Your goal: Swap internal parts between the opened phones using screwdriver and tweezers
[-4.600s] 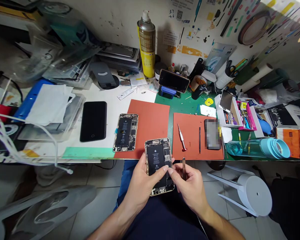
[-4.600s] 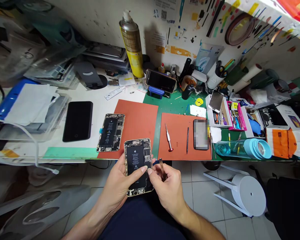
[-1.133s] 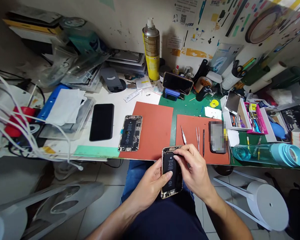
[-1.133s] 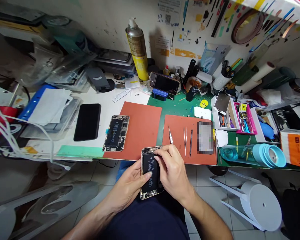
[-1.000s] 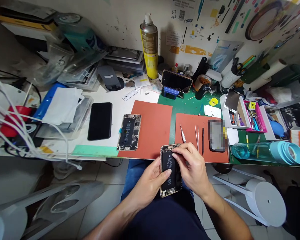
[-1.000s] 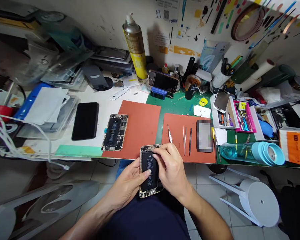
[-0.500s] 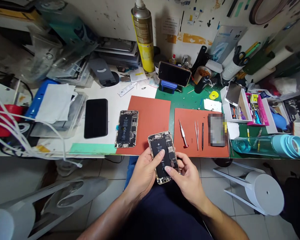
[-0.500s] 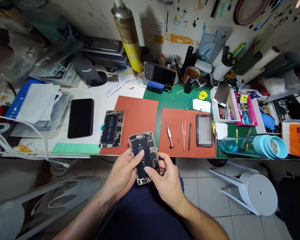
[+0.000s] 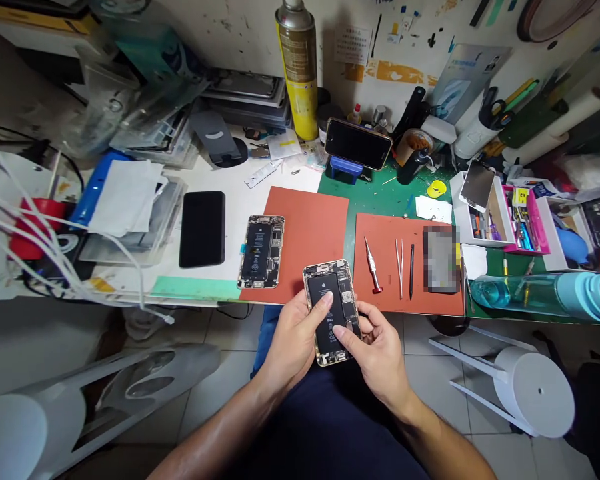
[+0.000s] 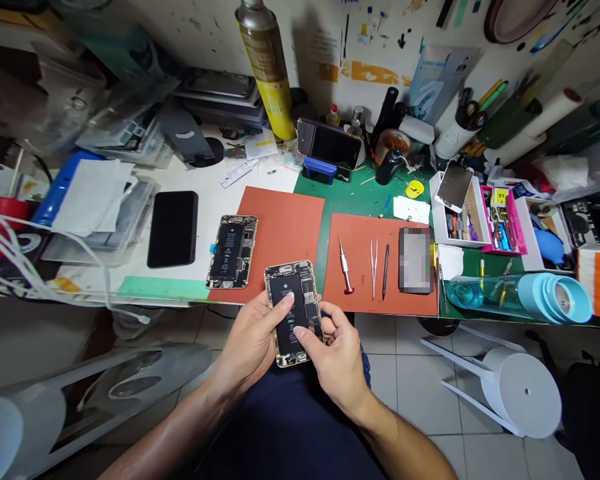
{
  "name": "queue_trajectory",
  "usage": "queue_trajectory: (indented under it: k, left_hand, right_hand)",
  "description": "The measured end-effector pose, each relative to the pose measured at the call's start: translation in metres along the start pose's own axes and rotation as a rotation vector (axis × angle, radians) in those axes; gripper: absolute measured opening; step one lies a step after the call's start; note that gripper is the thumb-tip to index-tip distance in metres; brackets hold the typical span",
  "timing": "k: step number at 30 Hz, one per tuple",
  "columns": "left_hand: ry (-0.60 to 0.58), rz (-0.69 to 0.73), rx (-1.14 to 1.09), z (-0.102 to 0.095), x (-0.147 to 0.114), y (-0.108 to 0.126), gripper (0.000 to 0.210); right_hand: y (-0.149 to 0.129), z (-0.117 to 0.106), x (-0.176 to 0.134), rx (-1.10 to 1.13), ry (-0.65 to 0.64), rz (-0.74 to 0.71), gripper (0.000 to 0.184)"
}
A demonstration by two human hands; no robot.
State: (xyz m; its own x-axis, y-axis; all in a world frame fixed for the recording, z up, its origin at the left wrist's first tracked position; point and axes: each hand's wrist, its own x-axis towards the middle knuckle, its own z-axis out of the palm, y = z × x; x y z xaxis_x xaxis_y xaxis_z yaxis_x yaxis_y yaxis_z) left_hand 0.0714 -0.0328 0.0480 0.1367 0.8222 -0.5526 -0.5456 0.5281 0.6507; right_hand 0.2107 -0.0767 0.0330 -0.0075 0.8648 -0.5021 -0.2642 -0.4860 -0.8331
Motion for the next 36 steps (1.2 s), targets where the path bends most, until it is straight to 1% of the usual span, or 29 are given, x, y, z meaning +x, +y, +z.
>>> queue_trajectory:
  k: [6, 8, 10, 13, 15, 21, 28, 36]
  left_hand:
    - [-0.008, -0.021, -0.002, -0.001, 0.003, 0.005, 0.044]
    - [-0.002, 0.0, 0.011, -0.002, 0.005, 0.004, 0.042]
    - [-0.003, 0.015, 0.018, -0.001, 0.007, 0.002, 0.041]
    - [-0.005, 0.016, 0.012, 0.0, 0.008, 0.0, 0.041]
    - [-0.009, 0.007, 0.008, 0.001, 0.008, 0.001, 0.041]
    - [-0.02, 0.0, 0.005, 0.002, 0.006, 0.002, 0.038]
    - [0.009, 0.008, 0.021, 0.002, 0.01, 0.001, 0.037]
    - [0.012, -0.006, 0.015, 0.005, 0.011, 0.002, 0.036]
  right_hand:
    - [-0.004, -0.001, 0.001, 0.055, -0.069, 0.006, 0.052]
    - [-0.003, -0.002, 0.002, 0.061, -0.066, 0.002, 0.05]
    - [0.0, -0.002, 0.003, 0.057, -0.05, 0.008, 0.043]
    - [0.005, -0.003, 0.003, 0.031, -0.04, 0.049, 0.035]
    - [0.008, -0.005, 0.003, 0.014, -0.056, 0.064, 0.035]
    - [0.01, -0.007, 0.003, 0.008, -0.074, 0.035, 0.033]
    - [0.009, -0.006, 0.006, 0.086, -0.109, 0.071, 0.033]
    - [0.015, -0.008, 0.01, 0.077, -0.081, 0.038, 0.028]
